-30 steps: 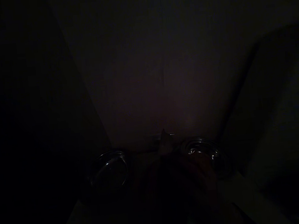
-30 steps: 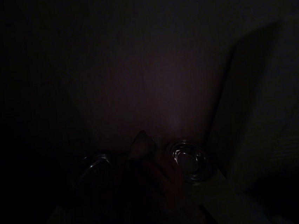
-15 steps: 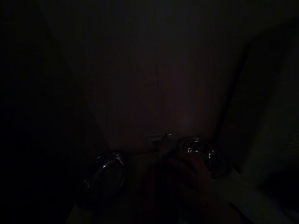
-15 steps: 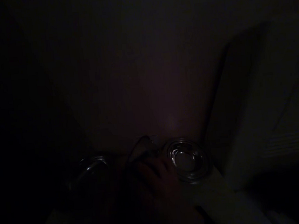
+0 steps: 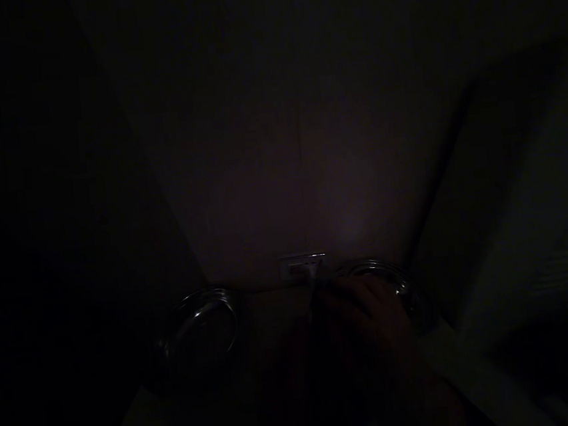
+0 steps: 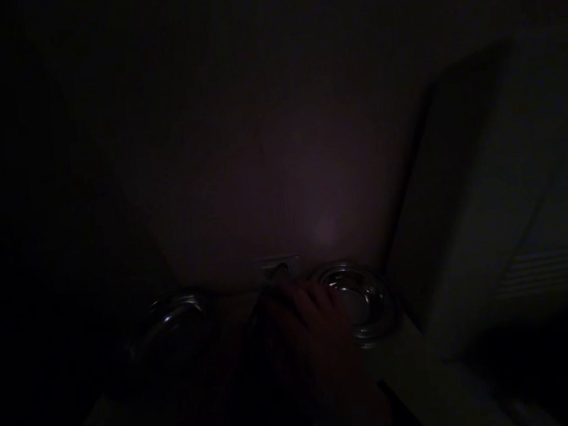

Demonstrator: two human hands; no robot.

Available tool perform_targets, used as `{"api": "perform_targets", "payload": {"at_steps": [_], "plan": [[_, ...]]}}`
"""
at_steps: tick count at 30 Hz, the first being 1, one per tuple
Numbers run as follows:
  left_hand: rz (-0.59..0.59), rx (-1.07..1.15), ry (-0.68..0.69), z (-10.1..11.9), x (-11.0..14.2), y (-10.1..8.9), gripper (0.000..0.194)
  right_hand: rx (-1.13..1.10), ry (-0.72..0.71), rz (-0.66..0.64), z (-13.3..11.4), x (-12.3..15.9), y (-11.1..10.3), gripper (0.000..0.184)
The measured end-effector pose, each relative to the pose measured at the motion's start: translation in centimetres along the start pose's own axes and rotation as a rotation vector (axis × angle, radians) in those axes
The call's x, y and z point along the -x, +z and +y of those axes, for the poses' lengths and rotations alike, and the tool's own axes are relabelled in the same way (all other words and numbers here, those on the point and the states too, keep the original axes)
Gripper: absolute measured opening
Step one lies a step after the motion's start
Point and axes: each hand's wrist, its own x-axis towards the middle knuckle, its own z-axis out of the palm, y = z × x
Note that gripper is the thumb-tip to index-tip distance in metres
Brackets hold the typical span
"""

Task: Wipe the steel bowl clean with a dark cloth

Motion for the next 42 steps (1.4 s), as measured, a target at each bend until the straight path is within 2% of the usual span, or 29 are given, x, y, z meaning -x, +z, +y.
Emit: {"api": "perform_targets", "payload": {"at_steps": [3, 10, 13, 17, 20, 24, 27, 29, 35, 38, 42], "plan": [[-0.008, 0.001, -0.01, -0.1, 0.2, 0.2, 0.03, -0.032, 0.023, -0.033, 0.6, -0.1, -0.1, 0.027], [-0.006, -0.001, -0.016, 0.1, -0.7, 0.0, 0.029, -0.018, -0.19, 0.034, -1.4, 0.4, 0.4, 0.021], [-0.008, 0.006, -0.012, 0.0, -0.5, 0.0, 0.03, 0.015, -0.121, 0.039, -0.8, 0.2, 0.3, 0.022], [-0.008, 0.017, -0.004, -0.3, 0.0, 0.3, 0.029, 0.001, 0.001, -0.065, 0.6, -0.2, 0.0, 0.026], [0.003, 0.018, 0.008, -0.2, -0.2, 0.2, 0.029, -0.012, -0.071, -0.068, 0.3, 0.0, 0.2, 0.03], [0.015, 0.008, 0.022, 0.4, -1.2, -0.1, 0.026, -0.047, -0.206, 0.041, -1.4, 0.9, 1.0, 0.021], [0.019, 0.0, 0.027, 0.7, -1.5, -0.2, 0.026, -0.043, -0.189, 0.046, -2.0, 1.3, 1.1, 0.019], [0.023, -0.006, 0.026, 0.7, -1.1, -0.1, 0.026, 0.001, -0.173, 0.029, -1.5, 1.1, 0.8, 0.024], [0.029, -0.009, 0.018, 0.2, 0.1, 0.4, 0.027, -0.028, 0.031, -0.079, 0.7, -0.1, -0.1, 0.029], [0.031, 0.001, 0.025, 0.0, -0.2, 0.4, 0.028, -0.029, -0.001, -0.088, 0.5, 0.1, 0.4, 0.031], [0.033, 0.017, 0.045, -0.1, -1.1, 0.1, 0.028, -0.007, -0.099, -0.001, -1.0, 0.9, 1.4, 0.026]]}}
